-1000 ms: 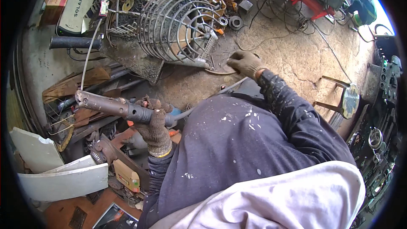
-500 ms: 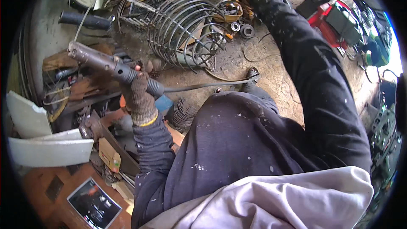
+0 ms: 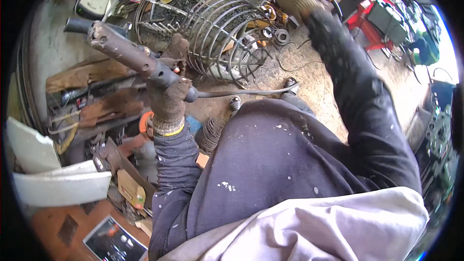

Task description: The person welds metal rods onto a hemispherical wire cage using a welding torch and a hammer, occasionally striking the metal joints.

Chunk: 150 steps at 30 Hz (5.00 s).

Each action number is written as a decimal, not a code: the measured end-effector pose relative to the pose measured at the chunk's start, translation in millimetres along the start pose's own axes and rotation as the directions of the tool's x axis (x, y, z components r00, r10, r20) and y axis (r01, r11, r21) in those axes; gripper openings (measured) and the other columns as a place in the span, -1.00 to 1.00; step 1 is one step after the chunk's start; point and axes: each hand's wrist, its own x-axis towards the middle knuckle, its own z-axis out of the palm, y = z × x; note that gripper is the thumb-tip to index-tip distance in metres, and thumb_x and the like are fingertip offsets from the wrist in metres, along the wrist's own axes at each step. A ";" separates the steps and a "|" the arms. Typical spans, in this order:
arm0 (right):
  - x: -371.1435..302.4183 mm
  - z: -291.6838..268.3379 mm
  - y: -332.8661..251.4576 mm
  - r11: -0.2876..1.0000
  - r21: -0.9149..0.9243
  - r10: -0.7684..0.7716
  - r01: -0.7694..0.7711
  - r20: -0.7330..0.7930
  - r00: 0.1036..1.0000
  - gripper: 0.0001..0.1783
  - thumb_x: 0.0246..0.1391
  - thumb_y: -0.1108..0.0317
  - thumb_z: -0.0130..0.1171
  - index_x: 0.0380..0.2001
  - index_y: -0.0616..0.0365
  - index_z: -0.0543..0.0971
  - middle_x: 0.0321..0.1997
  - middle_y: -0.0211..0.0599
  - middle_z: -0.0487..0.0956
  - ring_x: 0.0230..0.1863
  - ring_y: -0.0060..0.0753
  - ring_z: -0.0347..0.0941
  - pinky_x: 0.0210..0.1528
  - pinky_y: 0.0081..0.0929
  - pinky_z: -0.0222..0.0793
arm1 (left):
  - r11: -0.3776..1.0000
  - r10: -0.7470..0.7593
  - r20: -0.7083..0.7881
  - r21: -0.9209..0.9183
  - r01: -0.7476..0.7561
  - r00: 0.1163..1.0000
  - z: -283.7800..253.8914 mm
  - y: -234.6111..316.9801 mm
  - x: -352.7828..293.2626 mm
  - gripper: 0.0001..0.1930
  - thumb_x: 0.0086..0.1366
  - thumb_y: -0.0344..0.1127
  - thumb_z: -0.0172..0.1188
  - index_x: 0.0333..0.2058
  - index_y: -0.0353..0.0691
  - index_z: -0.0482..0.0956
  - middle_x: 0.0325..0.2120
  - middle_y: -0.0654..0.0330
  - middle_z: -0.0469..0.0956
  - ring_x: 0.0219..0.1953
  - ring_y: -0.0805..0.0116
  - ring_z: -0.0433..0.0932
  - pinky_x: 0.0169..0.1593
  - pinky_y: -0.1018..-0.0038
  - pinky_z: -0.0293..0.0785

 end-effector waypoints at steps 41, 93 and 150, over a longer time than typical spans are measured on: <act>-290.1 209.1 -142.4 0.002 1.000 0.628 -0.004 0.002 0.778 -0.48 0.40 0.14 0.02 0.32 0.08 0.30 -0.48 -0.53 0.42 -0.63 -0.68 0.37 -0.64 -0.64 0.36 | 0.832 0.477 0.711 -0.177 -0.525 0.517 27.1 -80.5 115.9 -0.52 0.02 -0.20 0.46 -0.10 -0.29 0.56 -0.21 0.07 0.57 -0.14 0.09 0.59 -0.02 0.13 0.50; -285.7 199.0 -153.2 0.003 0.998 0.687 0.061 -0.046 0.725 -0.56 0.43 0.17 -0.07 0.26 0.11 0.37 -0.53 -0.53 0.41 -0.70 -0.66 0.30 -0.70 -0.65 0.30 | 0.926 0.240 0.498 -0.375 -0.043 0.833 25.1 -65.1 97.4 -0.67 0.04 -0.34 0.39 -0.23 -0.29 0.52 -0.36 0.22 0.52 -0.33 0.35 0.56 -0.14 0.40 0.54; -299.6 184.9 -149.3 -0.008 0.986 0.750 0.164 -0.103 0.653 -0.48 0.38 0.09 0.00 0.25 0.18 0.40 -0.58 -0.51 0.41 -0.71 -0.65 0.29 -0.70 -0.62 0.24 | 0.923 0.273 0.413 -0.366 -0.116 0.869 22.3 -74.5 94.9 -0.68 0.07 -0.36 0.38 -0.22 -0.35 0.55 -0.33 0.17 0.54 -0.29 0.32 0.58 -0.11 0.37 0.56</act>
